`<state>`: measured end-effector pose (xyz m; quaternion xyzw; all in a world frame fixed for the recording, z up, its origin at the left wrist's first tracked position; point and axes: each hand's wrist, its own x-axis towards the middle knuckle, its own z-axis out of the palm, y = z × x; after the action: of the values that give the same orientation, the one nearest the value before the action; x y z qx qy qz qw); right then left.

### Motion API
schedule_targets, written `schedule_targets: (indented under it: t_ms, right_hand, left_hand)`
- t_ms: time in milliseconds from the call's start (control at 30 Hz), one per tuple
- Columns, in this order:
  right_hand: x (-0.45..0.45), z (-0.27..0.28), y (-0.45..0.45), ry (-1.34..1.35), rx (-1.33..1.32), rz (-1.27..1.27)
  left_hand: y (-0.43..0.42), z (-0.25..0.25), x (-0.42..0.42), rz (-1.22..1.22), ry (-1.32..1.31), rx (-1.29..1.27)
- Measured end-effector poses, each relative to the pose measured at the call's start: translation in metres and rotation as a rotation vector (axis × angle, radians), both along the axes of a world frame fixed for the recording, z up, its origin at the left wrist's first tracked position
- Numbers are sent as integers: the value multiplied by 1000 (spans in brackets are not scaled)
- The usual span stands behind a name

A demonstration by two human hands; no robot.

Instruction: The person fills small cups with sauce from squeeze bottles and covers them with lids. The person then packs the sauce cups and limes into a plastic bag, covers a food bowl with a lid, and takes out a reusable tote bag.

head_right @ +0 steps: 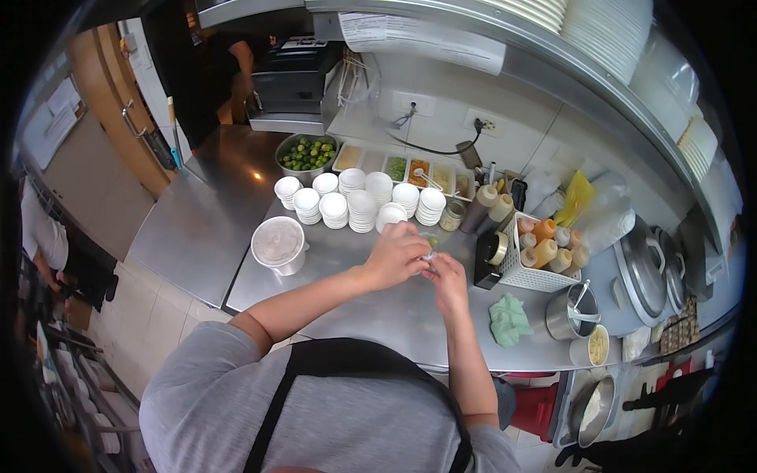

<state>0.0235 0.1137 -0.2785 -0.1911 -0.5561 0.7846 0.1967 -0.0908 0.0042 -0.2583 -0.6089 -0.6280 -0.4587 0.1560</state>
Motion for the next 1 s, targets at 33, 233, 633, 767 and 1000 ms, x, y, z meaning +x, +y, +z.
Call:
schedule_targets:
  t_ms: [33,233,633,767,1000]
  right_hand:
    - [1,3,-3,28,-6,24]
    - [23,43,0,119,642,-15]
    - [37,74,-36,254,749,18]
    - [28,77,-58,278,956,-250]
    - [29,86,-52,288,1160,-228]
  left_hand:
    - [-2,2,0,-23,15,36]
    - [-16,21,-14,-55,-163,-72]
    - [-31,56,7,-459,-499,-119]
    - [-30,55,23,-353,-764,-17]
    - [-40,58,21,-206,-789,16]
